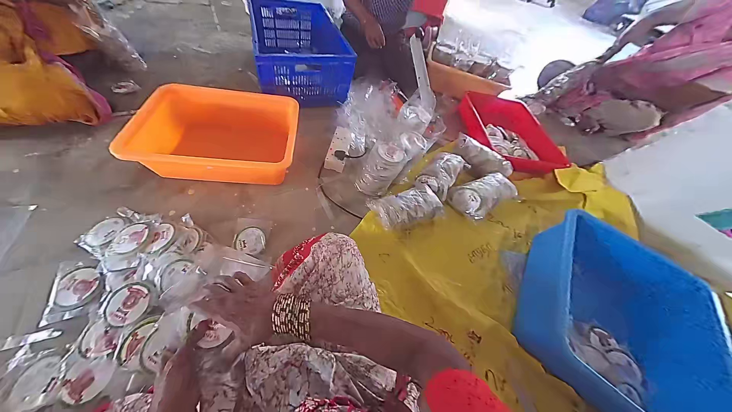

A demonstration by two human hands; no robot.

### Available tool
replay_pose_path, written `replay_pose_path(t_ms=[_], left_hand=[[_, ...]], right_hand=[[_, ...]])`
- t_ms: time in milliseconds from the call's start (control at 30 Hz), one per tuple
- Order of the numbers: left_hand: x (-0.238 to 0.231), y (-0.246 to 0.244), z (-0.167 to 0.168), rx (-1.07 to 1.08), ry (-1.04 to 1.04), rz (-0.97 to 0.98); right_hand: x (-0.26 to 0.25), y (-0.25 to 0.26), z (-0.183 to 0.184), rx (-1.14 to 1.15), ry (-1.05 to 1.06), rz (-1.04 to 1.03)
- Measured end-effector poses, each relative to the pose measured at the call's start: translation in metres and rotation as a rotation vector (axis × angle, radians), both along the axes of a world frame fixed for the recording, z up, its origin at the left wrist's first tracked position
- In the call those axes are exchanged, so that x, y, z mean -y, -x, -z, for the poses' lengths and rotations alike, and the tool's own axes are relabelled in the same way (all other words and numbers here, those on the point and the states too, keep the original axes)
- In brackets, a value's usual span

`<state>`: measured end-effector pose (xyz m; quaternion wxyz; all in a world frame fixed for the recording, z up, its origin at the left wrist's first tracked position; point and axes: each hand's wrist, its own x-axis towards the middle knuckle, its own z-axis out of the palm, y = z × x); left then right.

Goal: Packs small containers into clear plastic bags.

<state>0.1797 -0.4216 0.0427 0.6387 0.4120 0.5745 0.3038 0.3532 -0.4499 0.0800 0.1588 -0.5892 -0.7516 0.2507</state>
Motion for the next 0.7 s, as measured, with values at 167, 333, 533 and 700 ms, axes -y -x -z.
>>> replay_pose_path(t_ms=[167,333,533,700], left_hand=[[0.01,-0.004,-0.039,0.046,-0.07,0.033],[0.029,0.002,-0.068,0.004,-0.149,0.082],[0.009,0.03,-0.071,0.031,-0.23,0.117],[-0.02,0.057,-0.072,-0.258,-0.589,0.328]], right_hand=[[0.004,0.005,-0.048,0.14,0.119,-0.103],[0.021,0.017,-0.052,0.094,0.081,-0.042],[0.034,0.0,-0.047,-0.656,0.081,0.083],[0.046,-0.005,-0.087,-1.122,0.074,-0.088]])
